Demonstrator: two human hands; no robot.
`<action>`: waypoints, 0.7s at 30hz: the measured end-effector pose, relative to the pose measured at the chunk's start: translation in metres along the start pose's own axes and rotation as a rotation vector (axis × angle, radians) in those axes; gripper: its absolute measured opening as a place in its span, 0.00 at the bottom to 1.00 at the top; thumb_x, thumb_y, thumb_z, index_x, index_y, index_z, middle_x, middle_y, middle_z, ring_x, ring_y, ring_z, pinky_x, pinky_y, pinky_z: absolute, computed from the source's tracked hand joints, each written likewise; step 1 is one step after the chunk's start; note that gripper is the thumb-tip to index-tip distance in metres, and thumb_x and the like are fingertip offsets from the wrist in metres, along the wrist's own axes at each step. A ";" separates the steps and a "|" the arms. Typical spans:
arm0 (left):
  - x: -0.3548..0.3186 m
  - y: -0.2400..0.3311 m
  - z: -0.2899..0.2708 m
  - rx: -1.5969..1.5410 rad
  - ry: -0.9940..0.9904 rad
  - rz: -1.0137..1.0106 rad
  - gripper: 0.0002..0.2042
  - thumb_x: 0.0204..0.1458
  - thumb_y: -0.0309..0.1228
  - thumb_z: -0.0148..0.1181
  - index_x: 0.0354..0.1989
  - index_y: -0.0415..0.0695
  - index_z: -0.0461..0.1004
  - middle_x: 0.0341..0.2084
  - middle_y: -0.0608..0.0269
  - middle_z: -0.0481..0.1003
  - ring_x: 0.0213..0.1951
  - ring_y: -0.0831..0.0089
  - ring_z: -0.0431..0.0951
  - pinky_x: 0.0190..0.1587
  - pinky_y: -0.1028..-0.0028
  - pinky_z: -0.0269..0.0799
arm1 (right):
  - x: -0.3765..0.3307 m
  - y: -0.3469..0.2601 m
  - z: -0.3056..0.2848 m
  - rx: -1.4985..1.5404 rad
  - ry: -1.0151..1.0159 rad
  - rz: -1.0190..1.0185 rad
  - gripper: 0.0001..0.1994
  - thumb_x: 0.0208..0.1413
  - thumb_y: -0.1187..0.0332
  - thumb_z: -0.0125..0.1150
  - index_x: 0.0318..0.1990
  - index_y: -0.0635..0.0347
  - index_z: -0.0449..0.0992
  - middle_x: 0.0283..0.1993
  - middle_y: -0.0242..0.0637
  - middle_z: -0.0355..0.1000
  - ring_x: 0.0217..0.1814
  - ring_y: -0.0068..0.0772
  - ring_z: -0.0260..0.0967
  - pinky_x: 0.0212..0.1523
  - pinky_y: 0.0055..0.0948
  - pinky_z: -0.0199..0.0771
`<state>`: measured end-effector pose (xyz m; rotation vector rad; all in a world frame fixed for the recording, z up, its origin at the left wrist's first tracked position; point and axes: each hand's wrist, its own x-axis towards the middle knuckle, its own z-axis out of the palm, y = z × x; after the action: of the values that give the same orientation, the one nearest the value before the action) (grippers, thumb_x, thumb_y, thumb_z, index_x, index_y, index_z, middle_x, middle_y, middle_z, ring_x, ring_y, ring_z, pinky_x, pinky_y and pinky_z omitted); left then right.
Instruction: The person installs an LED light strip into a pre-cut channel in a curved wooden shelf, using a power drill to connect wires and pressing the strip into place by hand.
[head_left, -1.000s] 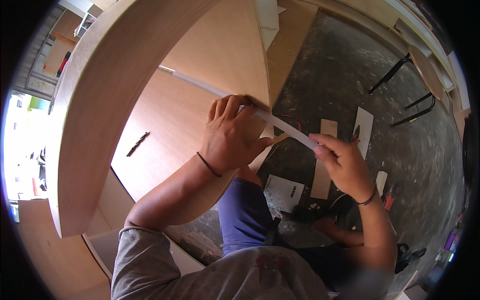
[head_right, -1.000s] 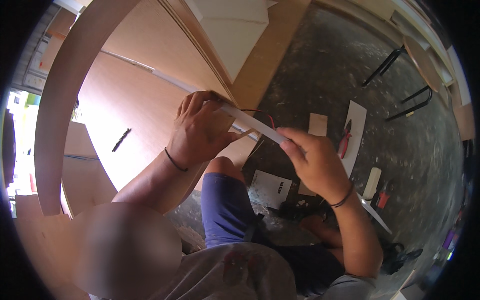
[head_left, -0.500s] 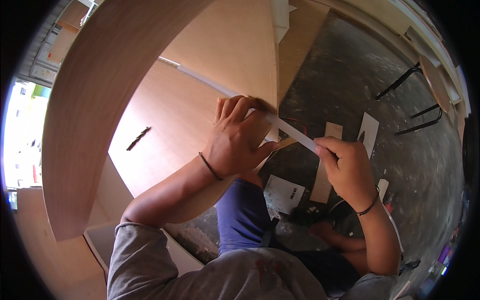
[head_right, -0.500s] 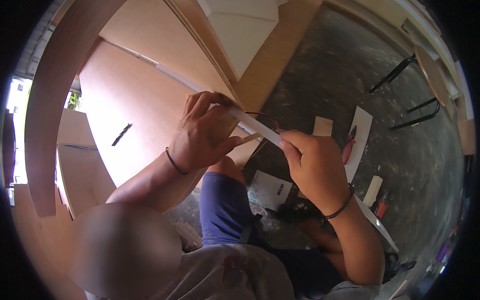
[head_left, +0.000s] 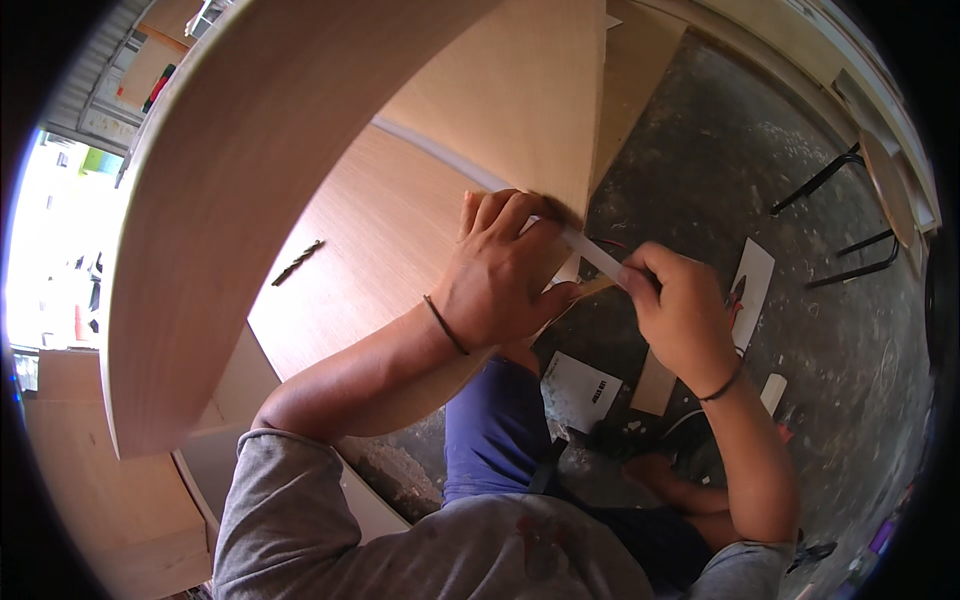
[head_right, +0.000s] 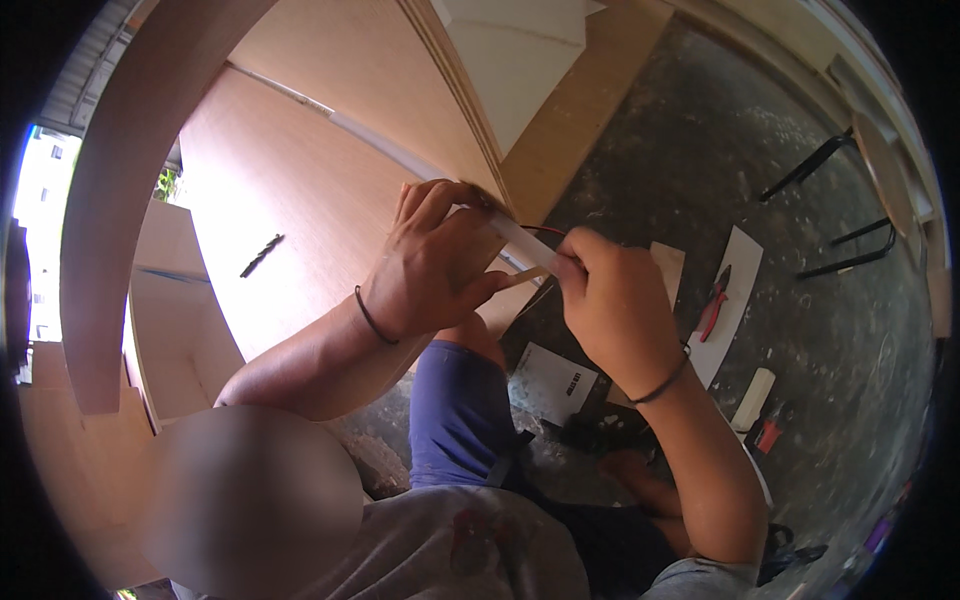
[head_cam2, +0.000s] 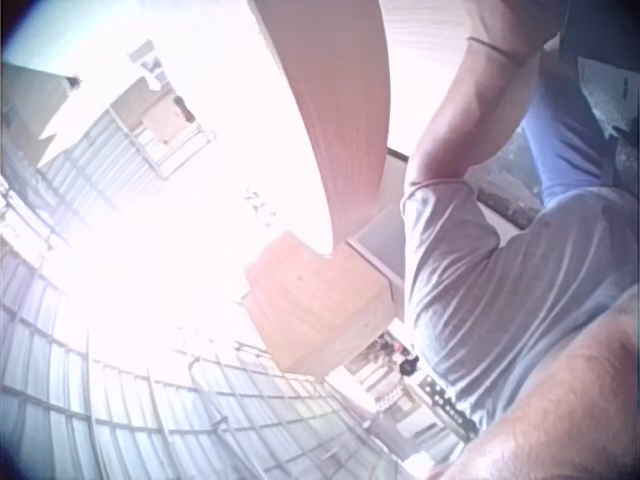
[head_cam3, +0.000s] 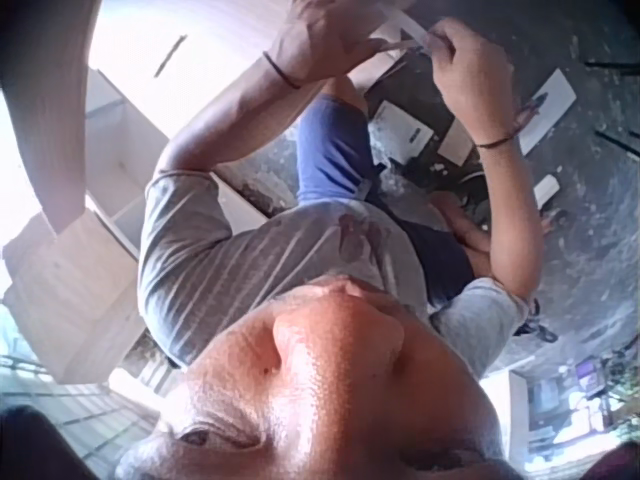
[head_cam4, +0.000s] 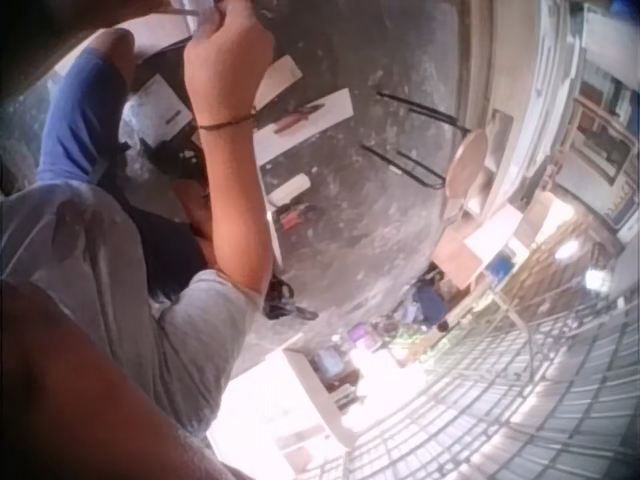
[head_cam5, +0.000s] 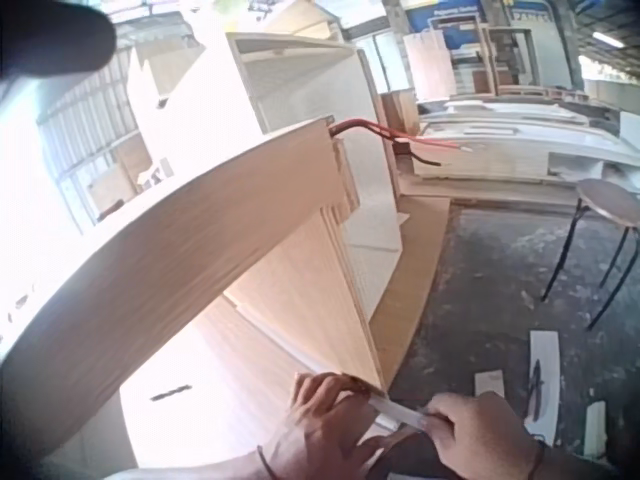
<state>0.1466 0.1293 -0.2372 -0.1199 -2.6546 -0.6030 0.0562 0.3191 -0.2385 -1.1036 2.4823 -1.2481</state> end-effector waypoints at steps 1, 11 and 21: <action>0.000 -0.001 0.000 0.001 0.016 0.020 0.23 0.32 0.37 0.71 0.41 0.46 0.75 0.44 0.60 0.69 0.52 0.57 0.65 0.56 0.58 0.54 | 0.002 0.000 0.001 0.036 -0.016 0.027 0.05 0.53 0.73 0.59 0.28 0.64 0.74 0.23 0.50 0.72 0.28 0.53 0.72 0.27 0.41 0.69; -0.002 -0.010 0.004 0.011 0.002 0.046 0.23 0.35 0.36 0.70 0.42 0.41 0.73 0.45 0.51 0.69 0.49 0.50 0.66 0.54 0.57 0.60 | 0.021 0.003 -0.003 0.140 -0.277 0.264 0.14 0.57 0.66 0.54 0.26 0.71 0.74 0.22 0.54 0.71 0.26 0.54 0.72 0.30 0.40 0.69; -0.001 -0.010 0.001 -0.006 -0.005 0.057 0.24 0.36 0.32 0.68 0.46 0.41 0.73 0.46 0.52 0.69 0.49 0.51 0.66 0.54 0.58 0.60 | 0.052 -0.002 0.025 -0.100 -0.048 -0.133 0.15 0.58 0.64 0.56 0.24 0.67 0.74 0.15 0.36 0.68 0.18 0.28 0.70 0.22 0.32 0.67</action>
<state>0.1451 0.1206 -0.2424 -0.1982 -2.6448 -0.5928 0.0310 0.2670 -0.2436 -1.3260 2.4955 -1.1258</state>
